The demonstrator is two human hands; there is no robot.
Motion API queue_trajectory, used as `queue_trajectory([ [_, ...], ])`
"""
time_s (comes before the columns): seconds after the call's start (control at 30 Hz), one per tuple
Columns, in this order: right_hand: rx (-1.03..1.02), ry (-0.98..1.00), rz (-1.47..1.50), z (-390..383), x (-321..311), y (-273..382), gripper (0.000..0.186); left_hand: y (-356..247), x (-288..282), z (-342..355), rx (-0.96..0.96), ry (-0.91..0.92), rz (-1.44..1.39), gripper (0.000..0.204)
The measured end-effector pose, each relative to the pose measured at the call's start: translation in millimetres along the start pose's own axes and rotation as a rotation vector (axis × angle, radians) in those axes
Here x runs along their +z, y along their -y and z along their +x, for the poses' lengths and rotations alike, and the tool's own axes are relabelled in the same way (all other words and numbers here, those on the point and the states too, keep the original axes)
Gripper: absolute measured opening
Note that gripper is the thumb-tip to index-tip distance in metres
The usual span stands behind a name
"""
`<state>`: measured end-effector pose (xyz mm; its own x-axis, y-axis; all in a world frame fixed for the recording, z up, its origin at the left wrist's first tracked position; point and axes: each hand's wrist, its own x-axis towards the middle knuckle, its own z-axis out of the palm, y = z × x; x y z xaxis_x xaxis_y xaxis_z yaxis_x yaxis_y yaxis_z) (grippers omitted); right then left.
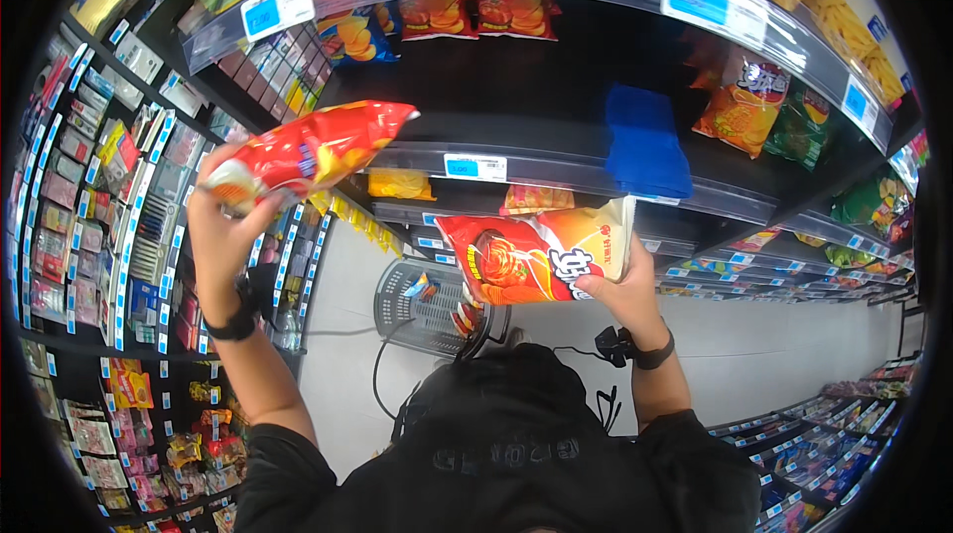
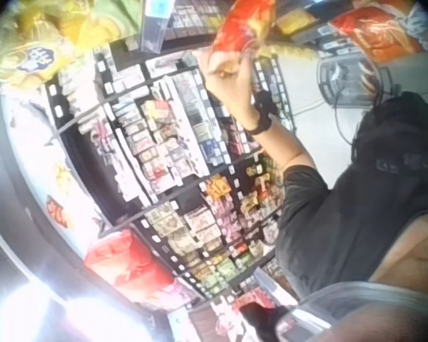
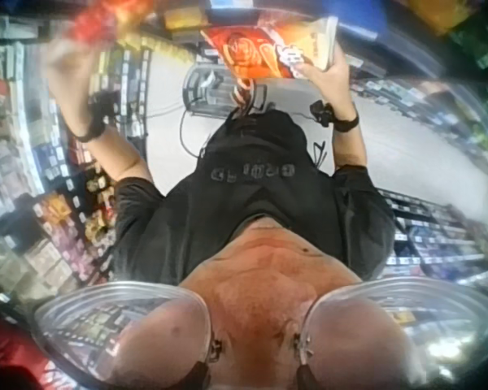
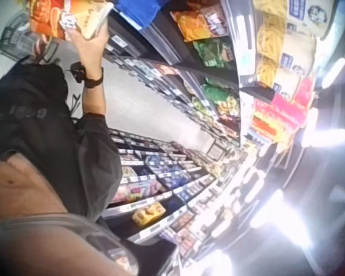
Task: The person picks up several cups of fried potato snacks and bags of chips from a store shelf, placing them into a shopping basket on the floor.
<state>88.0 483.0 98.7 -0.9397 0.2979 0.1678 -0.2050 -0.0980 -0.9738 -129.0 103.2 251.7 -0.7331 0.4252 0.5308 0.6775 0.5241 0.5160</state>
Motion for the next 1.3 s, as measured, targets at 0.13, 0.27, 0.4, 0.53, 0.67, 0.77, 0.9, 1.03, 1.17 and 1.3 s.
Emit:
queue_trajectory([
  [0.13,0.074,-0.004,0.103,7.8,26.9,-23.4,0.068,39.1,-17.4,-76.0,-0.262,-0.317,-0.251,0.061],
  [0.27,0.184,-0.024,0.184,18.7,64.7,-50.6,0.059,83.5,-13.5,-150.4,-0.432,-0.460,-0.413,0.051],
  [0.4,0.288,0.008,0.171,29.4,102.4,-72.1,0.051,108.3,7.6,-212.0,-0.688,-0.537,-0.392,0.046],
  [0.53,0.279,0.071,-0.068,34.0,143.2,-111.1,0.051,150.7,26.0,-280.3,-0.791,-0.534,-0.340,0.045],
  [0.67,0.262,0.110,-0.353,33.6,168.8,-173.9,0.053,171.8,36.4,-318.4,-0.830,-0.323,0.080,0.050],
  [0.77,0.226,0.162,-0.610,29.2,185.0,-229.3,0.058,206.6,52.7,-349.8,-0.858,-0.239,0.087,0.050],
  [0.9,0.294,0.251,-0.847,13.0,191.1,-322.3,0.058,255.5,90.8,-387.2,-0.917,-0.135,0.063,0.051],
  [1.03,0.388,0.308,-1.000,0.8,217.7,-386.6,0.061,293.3,140.5,-411.5,-0.885,-0.007,0.134,0.044],
  [1.17,0.538,0.349,-1.144,-0.9,228.1,-466.0,0.061,320.5,192.8,-430.1,-0.877,0.143,0.149,0.039],
  [1.3,0.628,0.426,-1.130,18.8,229.7,-552.4,0.066,348.0,256.8,-443.2,-0.915,0.220,0.183,0.042],
])
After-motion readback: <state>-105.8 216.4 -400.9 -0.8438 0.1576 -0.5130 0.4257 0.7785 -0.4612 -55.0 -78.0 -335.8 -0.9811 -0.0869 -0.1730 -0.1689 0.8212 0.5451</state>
